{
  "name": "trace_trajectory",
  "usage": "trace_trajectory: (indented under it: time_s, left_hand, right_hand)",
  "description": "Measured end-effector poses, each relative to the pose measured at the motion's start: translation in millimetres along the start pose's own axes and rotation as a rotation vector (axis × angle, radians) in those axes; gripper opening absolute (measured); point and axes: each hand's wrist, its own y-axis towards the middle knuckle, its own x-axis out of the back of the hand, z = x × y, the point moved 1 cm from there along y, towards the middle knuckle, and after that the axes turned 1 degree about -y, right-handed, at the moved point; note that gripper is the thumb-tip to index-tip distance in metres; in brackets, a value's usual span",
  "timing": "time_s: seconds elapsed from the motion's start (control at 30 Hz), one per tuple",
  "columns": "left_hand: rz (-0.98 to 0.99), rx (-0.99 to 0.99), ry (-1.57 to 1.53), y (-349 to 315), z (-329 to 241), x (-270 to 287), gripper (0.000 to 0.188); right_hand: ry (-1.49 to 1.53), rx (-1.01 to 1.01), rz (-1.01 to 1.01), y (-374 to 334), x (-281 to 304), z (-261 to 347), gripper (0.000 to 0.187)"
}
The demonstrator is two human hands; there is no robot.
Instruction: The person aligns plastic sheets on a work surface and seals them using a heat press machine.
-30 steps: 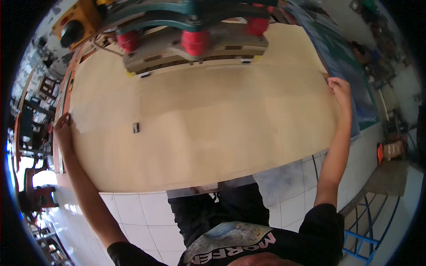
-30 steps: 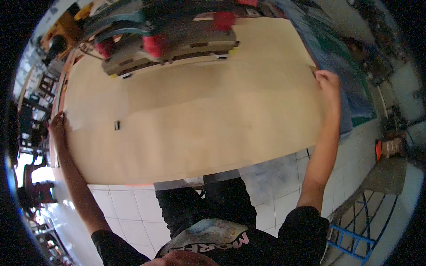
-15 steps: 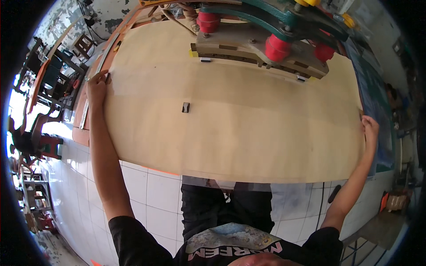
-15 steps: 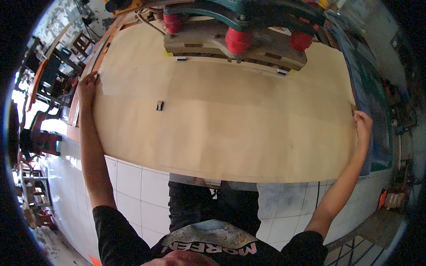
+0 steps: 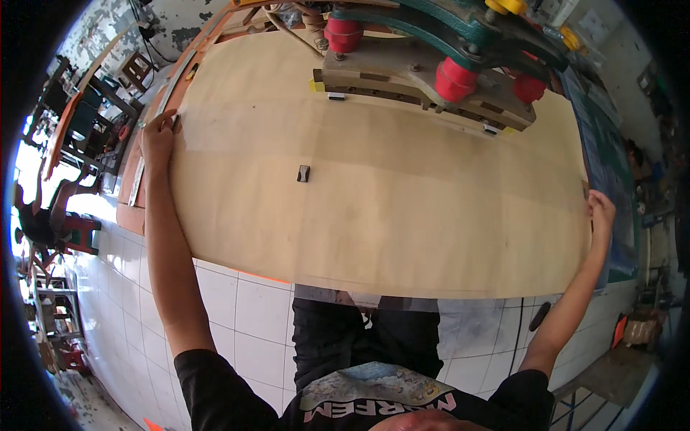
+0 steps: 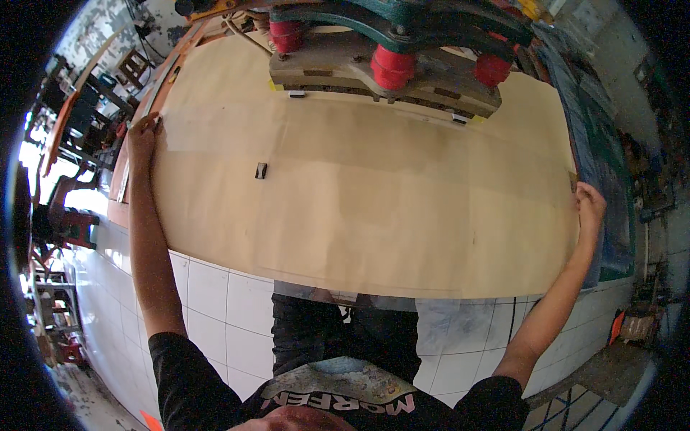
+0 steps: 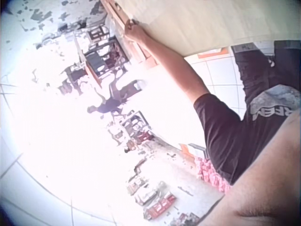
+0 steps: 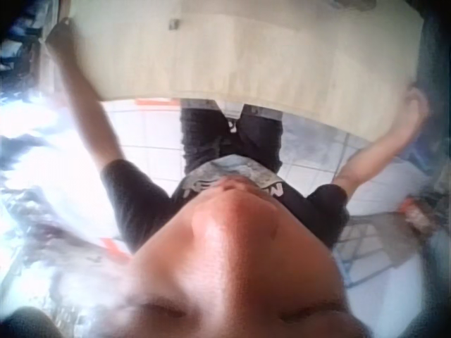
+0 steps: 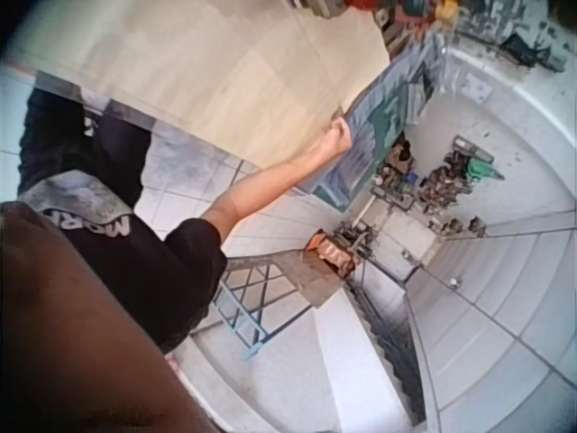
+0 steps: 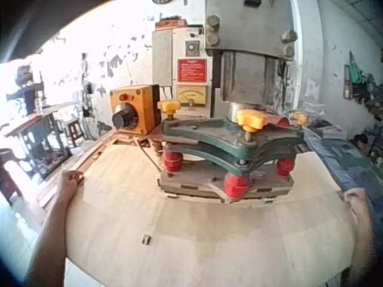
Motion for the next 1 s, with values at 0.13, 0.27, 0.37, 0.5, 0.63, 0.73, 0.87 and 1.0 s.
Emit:
trace_trajectory:
  time_s: [0.13,0.27,0.37,0.5,0.63,0.73,0.87,1.0]
  left_hand:
    - [-0.002,0.026,0.002,-1.0,0.4,2.5,0.024]
    - [0.01,0.023,-0.01,2.7,8.0,-1.1,0.025]
    - [-0.045,-0.068,-0.035,7.5,15.5,-8.1,0.025]
    - [-0.015,-0.067,-0.081,4.9,15.0,-8.5,0.024]
    - [-0.021,-0.071,-0.081,4.4,10.7,-4.3,0.024]
    - [0.008,-0.038,-0.09,3.2,7.6,-2.5,0.024]
    - [-0.001,-0.062,-0.072,5.1,8.4,-5.0,0.025]
    - [-0.004,-0.072,-0.14,13.1,28.5,-5.4,0.026]
  right_hand:
    - [0.048,-0.018,0.015,-2.4,-8.0,0.5,0.017]
    - [-0.001,-0.011,0.004,-3.9,-7.6,3.1,0.017]
    - [-0.017,0.001,-0.008,-8.2,-1.9,14.0,0.017]
    - [-0.015,-0.148,0.021,-17.3,-13.2,32.9,0.017]
    - [0.027,-0.071,0.01,-15.2,-10.3,27.2,0.017]
    - [0.018,-0.11,0.022,-17.8,-10.8,32.5,0.02]
    - [-0.045,-0.001,-0.005,-16.0,-9.1,28.5,0.019]
    - [-0.094,-0.063,-0.003,-10.6,-12.9,27.0,0.021]
